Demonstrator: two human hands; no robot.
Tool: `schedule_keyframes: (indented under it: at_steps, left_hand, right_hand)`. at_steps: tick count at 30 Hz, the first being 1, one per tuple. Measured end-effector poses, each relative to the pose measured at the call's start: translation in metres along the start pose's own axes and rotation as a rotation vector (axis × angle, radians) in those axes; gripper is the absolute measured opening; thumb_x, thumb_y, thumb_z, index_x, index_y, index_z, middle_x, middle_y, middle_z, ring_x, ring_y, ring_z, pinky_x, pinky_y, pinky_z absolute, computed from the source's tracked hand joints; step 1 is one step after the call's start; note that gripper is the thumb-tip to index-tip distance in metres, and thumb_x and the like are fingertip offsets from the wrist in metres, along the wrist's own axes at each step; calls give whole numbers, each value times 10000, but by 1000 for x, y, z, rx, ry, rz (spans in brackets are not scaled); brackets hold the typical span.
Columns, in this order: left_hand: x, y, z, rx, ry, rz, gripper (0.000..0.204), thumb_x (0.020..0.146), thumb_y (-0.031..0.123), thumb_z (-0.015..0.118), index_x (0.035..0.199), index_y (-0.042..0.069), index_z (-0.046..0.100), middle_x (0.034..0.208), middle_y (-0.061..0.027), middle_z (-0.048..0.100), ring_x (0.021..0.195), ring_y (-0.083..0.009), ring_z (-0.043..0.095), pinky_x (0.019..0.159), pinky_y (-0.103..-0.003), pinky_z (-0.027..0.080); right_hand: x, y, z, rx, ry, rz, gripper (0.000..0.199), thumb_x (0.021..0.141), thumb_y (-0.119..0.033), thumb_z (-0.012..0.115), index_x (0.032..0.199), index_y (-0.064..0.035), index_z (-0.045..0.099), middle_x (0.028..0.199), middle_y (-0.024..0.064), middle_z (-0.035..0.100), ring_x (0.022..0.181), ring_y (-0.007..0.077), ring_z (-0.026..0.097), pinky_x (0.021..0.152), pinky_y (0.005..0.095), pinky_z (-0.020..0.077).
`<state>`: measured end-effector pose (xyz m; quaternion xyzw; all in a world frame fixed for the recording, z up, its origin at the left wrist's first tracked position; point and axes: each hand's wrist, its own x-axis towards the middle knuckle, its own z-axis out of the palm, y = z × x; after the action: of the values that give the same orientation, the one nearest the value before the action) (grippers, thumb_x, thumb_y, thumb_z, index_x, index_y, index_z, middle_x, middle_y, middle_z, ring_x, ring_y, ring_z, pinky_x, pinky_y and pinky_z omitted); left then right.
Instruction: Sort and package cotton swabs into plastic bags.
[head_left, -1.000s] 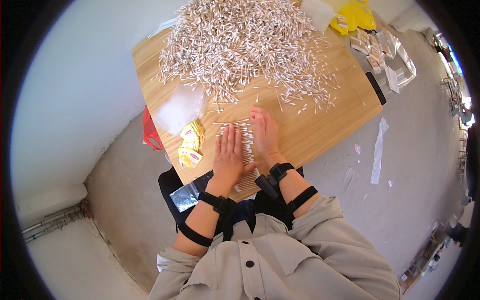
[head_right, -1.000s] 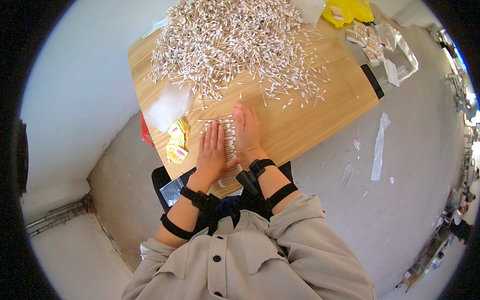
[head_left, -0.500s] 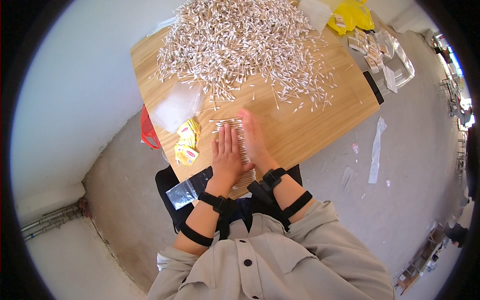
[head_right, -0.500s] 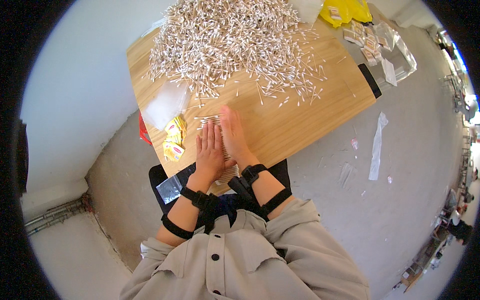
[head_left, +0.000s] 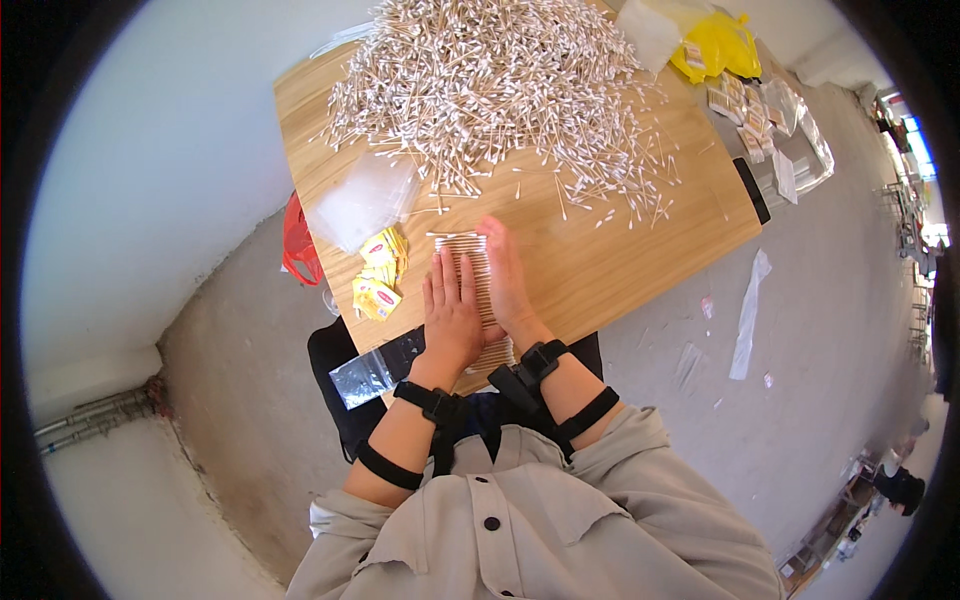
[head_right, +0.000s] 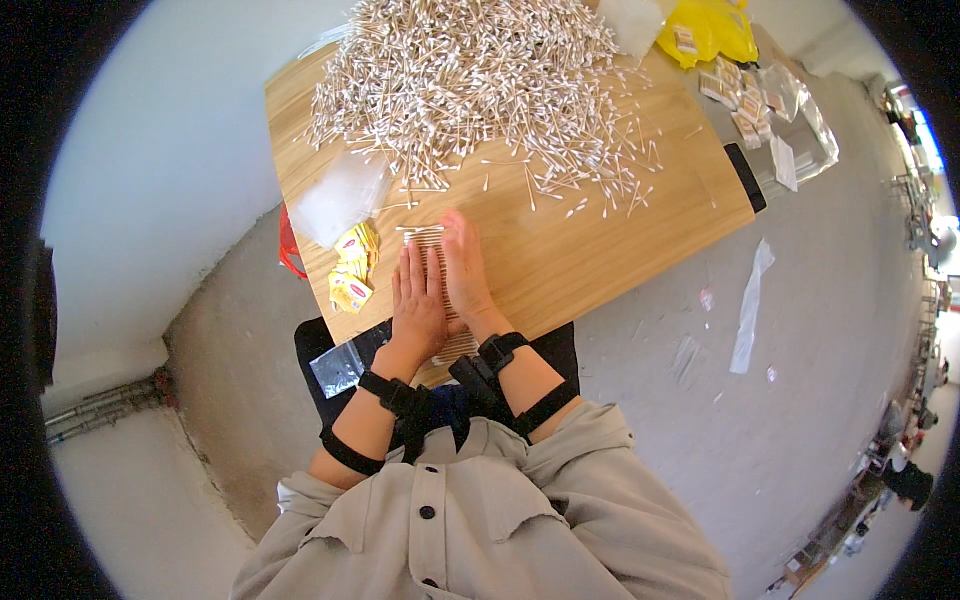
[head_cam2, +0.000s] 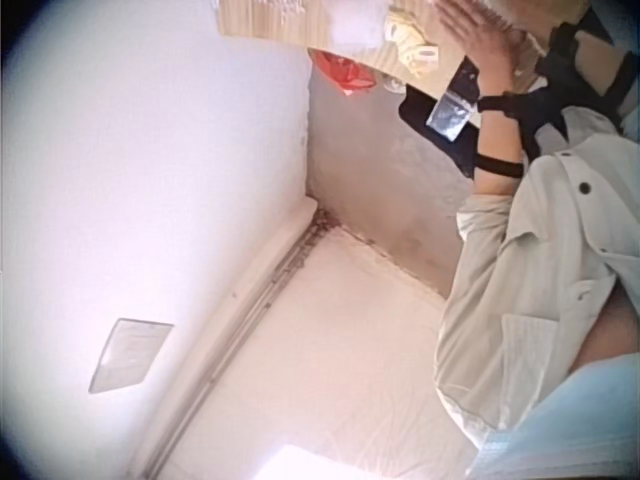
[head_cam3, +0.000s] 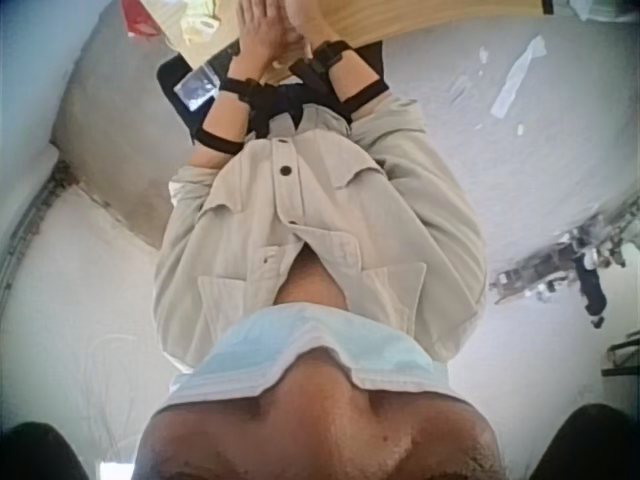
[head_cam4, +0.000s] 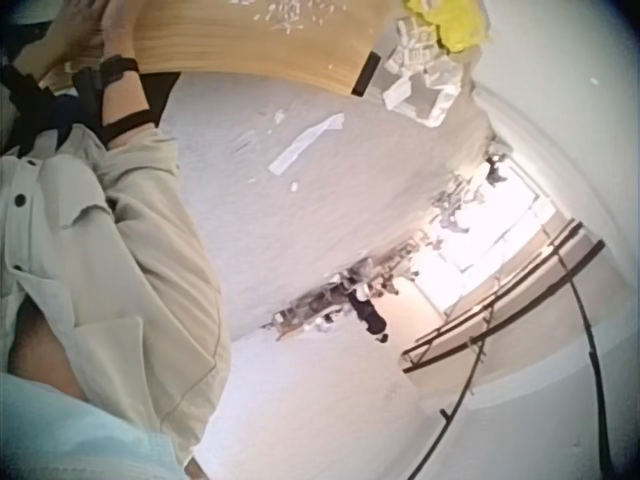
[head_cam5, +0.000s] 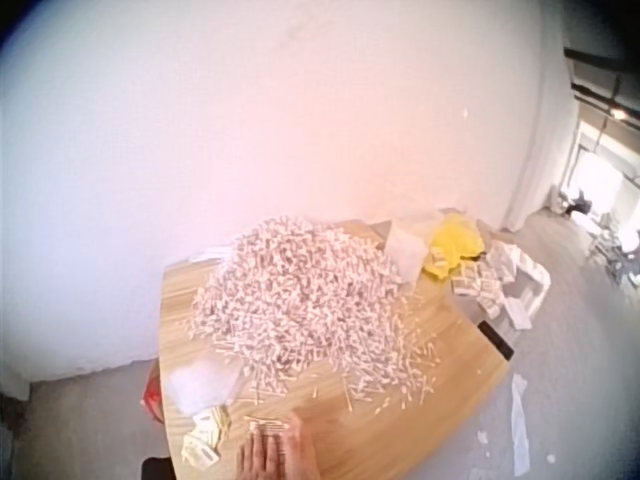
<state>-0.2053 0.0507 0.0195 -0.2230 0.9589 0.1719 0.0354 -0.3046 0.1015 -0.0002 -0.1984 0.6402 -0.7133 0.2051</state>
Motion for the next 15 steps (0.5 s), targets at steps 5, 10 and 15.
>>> schedule_keyframes:
  at_steps: [5, 10, 15]
  left_hand:
    - [-1, 3, -12, -36, 8, 0, 1152, 647, 476, 783, 1502, 27, 154, 1565, -247, 55, 1457, -396, 47, 1152, -550, 107]
    - [-3, 3, -3, 94, 27, 88, 1144, 621, 608, 744, 1492, 61, 243, 1574, -179, 146, 1469, -303, 110, 1154, -536, 112]
    - [-10, 4, -3, 61, -1, 94, 1133, 627, 606, 740, 1495, 72, 246, 1575, -181, 138, 1469, -302, 107, 1164, -504, 114]
  right_hand:
    - [8, 7, -14, 92, 55, 41, 482, 1022, -320, 360, 1363, 20, 389, 1328, 140, 453, 1274, 208, 412, 1106, 330, 287]
    - [6, 8, -10, 232, 38, 73, 493, 1023, -317, 358, 1368, 34, 364, 1358, 134, 415, 1307, 196, 379, 1150, 343, 250]
    - [4, 9, -10, 292, -2, 130, 452, 1024, -275, 354, 1355, 33, 375, 1359, 120, 420, 1304, 187, 384, 1147, 335, 255]
